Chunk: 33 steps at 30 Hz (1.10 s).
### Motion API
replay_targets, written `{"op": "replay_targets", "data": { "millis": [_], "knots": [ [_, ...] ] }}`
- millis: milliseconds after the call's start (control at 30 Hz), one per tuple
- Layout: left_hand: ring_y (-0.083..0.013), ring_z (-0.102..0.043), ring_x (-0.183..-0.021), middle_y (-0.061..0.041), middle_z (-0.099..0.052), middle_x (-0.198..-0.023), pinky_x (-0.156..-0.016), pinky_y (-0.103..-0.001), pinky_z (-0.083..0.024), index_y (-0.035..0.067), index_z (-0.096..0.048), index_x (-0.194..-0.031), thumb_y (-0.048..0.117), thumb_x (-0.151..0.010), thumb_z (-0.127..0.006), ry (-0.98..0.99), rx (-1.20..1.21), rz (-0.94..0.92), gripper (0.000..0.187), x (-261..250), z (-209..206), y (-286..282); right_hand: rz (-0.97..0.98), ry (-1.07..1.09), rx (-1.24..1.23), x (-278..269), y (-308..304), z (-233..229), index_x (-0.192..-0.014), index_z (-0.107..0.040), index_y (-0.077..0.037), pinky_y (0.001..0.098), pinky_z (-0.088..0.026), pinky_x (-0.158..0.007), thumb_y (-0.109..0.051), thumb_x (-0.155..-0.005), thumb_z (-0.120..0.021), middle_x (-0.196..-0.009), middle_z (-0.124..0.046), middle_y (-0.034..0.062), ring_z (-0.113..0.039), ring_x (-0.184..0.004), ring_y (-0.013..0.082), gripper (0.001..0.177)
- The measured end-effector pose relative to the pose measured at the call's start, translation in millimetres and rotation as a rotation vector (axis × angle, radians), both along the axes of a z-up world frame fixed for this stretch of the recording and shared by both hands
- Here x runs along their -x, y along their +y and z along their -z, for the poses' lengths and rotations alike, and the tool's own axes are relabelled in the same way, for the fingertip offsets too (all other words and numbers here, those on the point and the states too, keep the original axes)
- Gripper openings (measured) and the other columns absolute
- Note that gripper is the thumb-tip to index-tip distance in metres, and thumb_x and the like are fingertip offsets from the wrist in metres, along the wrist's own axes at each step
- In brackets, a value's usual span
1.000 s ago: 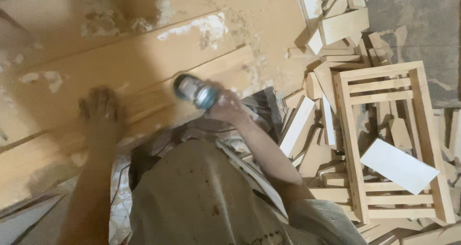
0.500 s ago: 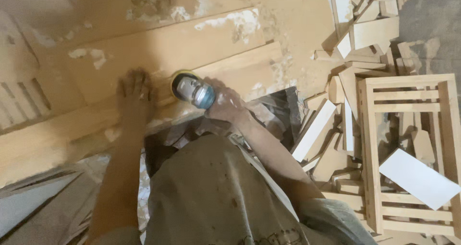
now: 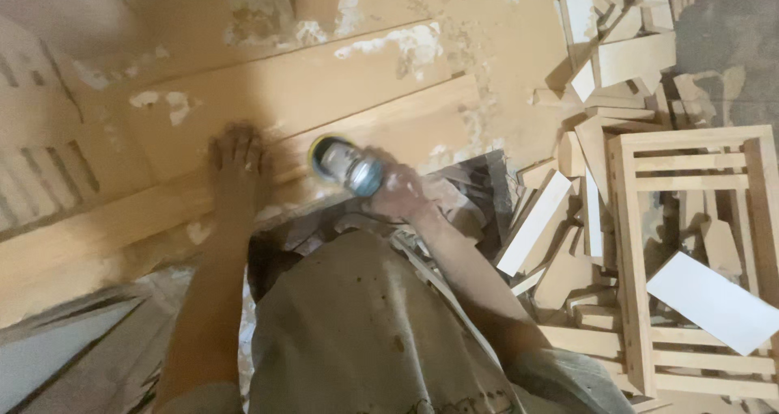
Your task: The person sands wood planks and slats using a power sander, handling them individually and placing them in stacks.
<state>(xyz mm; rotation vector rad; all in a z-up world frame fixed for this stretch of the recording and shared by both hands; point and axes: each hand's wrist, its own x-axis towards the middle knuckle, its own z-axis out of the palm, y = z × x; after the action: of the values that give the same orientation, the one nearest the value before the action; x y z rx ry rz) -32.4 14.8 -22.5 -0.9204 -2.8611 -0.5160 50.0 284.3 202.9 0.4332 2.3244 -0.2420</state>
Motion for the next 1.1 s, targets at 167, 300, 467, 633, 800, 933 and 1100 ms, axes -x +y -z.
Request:
{"op": "replay_targets", "data": {
  "millis": [167, 300, 467, 633, 800, 933, 1100],
  "knots": [
    [-0.0339, -0.029, -0.166, -0.017, -0.05, -0.171, -0.136, -0.057, -0.005, 0.006, -0.054, -0.165, 0.038, -0.122, -0.042, -0.169, 0.019, -0.022, 0.056, -4, -6, 0, 0.448, 0.181, 0.043, -77, 77, 123, -0.089, -0.077, -0.012, 0.0394, -0.062, -0.068, -0.033, -0.065, -0.074, -0.079, -0.077, 0.0105, -0.08, -0.088, 0.0319, 0.032],
    [-0.0339, -0.035, -0.164, -0.018, -0.055, -0.168, -0.134, -0.06, -0.008, 0.006, -0.059, -0.164, 0.038, -0.121, -0.045, -0.122, -0.027, -0.035, 0.055, -3, -5, 2, 0.606, 0.159, -0.071, -77, 169, 57, -0.119, -0.075, -0.007, 0.0479, -0.061, -0.094, -0.046, -0.069, -0.082, -0.115, -0.078, 0.019, -0.074, -0.117, 0.0361, 0.064],
    [-0.0399, -0.052, -0.153, -0.021, -0.069, -0.154, -0.128, -0.062, -0.025, 0.003, -0.07, -0.152, 0.026, -0.116, -0.059, 0.087, -0.119, -0.034, 0.044, -2, -17, 8, 0.835, 0.18, -0.167, -71, 213, 56, -0.128, -0.073, -0.012, 0.0487, -0.058, -0.102, -0.054, -0.06, -0.086, -0.121, -0.077, 0.0163, -0.07, -0.123, 0.035, 0.081],
    [-0.0419, -0.045, -0.158, -0.026, -0.063, -0.161, -0.127, -0.062, -0.021, -0.002, -0.066, -0.158, 0.018, -0.115, -0.054, 0.194, -0.077, 0.049, 0.049, 4, -2, 0, 0.653, 0.159, -0.037, -1, 107, -9, -0.12, -0.075, -0.009, 0.0465, -0.059, -0.095, -0.037, -0.072, -0.075, -0.116, -0.078, 0.0157, -0.072, -0.12, 0.0356, 0.056],
    [-0.0496, -0.049, -0.152, -0.034, -0.063, -0.157, -0.12, -0.067, -0.026, -0.008, -0.063, -0.159, 0.014, -0.113, -0.06, 0.268, -0.142, 0.103, 0.052, 7, -30, 11, 0.327, -0.002, 0.192, 3, 101, 8, -0.157, -0.046, -0.014, 0.0421, -0.023, -0.13, -0.049, -0.08, -0.071, -0.166, -0.049, 0.0108, -0.039, -0.158, 0.0309, 0.088],
    [-0.0335, -0.068, -0.141, -0.015, -0.075, -0.147, -0.121, -0.049, -0.043, 0.004, -0.076, -0.141, 0.018, -0.112, -0.058, 0.373, 0.062, 0.048, 0.037, 5, -55, 16, 0.645, 0.231, 0.117, -7, 185, 23, -0.145, -0.059, -0.025, 0.032, -0.055, -0.1, -0.051, -0.063, -0.087, -0.131, -0.074, 0.0032, -0.07, -0.12, 0.0215, 0.09],
    [-0.0474, -0.052, -0.152, -0.026, -0.061, -0.163, -0.129, -0.058, -0.027, -0.006, -0.064, -0.158, 0.022, -0.117, -0.049, 0.06, 0.019, 0.018, 0.052, 1, -36, 10, 0.686, 0.238, -0.043, -56, 286, 70, -0.124, -0.073, -0.027, 0.0324, -0.055, -0.099, -0.064, -0.068, -0.08, -0.123, -0.078, 0.0022, -0.072, -0.116, 0.0199, 0.068]
  ]
}}
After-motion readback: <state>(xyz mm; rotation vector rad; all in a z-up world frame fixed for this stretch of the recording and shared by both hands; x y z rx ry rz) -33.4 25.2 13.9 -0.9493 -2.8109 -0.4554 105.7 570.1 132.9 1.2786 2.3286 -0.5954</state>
